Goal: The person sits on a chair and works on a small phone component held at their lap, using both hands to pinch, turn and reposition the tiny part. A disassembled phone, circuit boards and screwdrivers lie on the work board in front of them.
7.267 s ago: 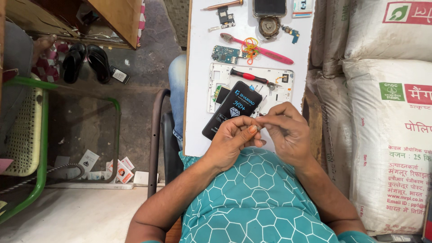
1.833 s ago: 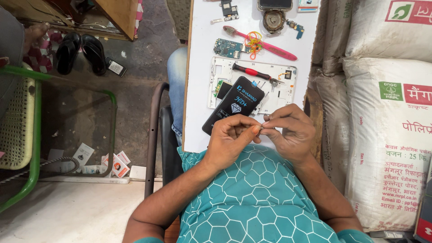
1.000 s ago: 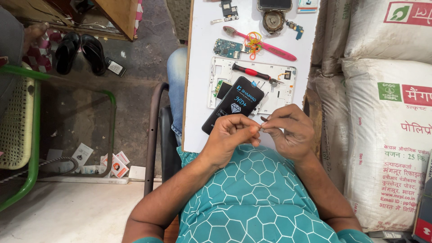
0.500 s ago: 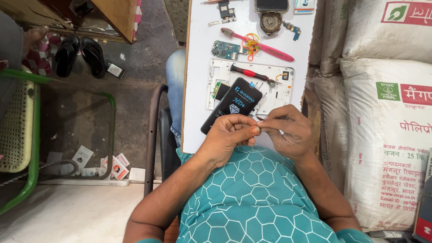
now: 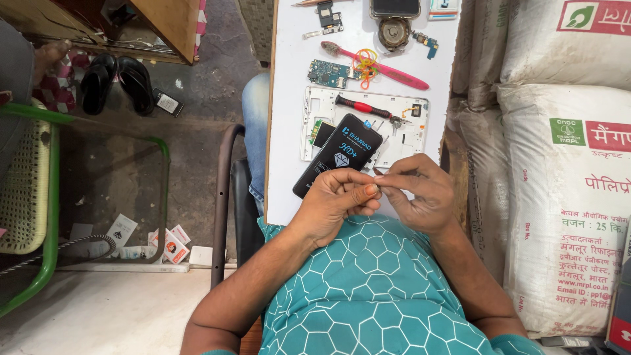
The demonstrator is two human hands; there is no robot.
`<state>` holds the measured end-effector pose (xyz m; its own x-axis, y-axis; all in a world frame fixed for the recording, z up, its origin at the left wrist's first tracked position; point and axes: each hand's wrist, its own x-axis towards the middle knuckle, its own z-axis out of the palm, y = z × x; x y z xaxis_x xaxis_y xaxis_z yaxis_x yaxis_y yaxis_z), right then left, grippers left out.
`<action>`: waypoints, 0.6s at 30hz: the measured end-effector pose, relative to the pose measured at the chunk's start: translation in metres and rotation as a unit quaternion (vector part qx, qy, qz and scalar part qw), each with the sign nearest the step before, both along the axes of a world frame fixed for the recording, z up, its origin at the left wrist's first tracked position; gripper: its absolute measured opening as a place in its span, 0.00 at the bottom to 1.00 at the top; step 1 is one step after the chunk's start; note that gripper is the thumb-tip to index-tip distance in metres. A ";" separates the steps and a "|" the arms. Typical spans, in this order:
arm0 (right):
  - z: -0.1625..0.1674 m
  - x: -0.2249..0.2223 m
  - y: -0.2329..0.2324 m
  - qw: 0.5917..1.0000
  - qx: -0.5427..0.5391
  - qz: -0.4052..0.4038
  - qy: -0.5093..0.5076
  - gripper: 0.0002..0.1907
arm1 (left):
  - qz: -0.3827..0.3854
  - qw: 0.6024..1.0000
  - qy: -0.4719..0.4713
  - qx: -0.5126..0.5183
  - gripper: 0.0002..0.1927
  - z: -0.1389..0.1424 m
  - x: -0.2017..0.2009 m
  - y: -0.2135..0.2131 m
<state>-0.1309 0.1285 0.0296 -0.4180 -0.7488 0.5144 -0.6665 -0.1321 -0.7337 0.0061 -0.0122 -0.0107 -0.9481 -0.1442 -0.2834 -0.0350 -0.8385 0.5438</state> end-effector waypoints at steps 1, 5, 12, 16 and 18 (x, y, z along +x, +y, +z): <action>0.000 0.000 0.000 1.000 0.001 0.000 0.000 0.12 | 0.000 1.000 0.004 0.007 0.09 0.000 0.000 0.000; 0.000 0.000 0.000 1.000 0.004 0.007 -0.007 0.13 | 0.003 1.000 0.011 0.018 0.08 0.001 0.001 0.001; -0.001 -0.001 0.000 1.000 0.005 0.008 0.001 0.10 | 0.005 1.000 0.013 0.007 0.09 0.003 0.002 0.001; -0.001 -0.002 0.000 1.000 0.000 0.009 0.002 0.09 | 0.003 1.000 0.010 0.000 0.09 0.003 0.002 0.001; -0.001 -0.001 0.000 1.000 0.000 0.008 0.001 0.09 | 0.003 1.000 0.011 0.000 0.09 0.003 0.002 0.002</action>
<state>-0.1324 0.1287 0.0283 -0.4044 -0.7553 0.5158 -0.6654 -0.1439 -0.7325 0.0083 -0.0104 -0.0082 -0.9531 -0.1510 -0.2623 -0.0172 -0.8384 0.5448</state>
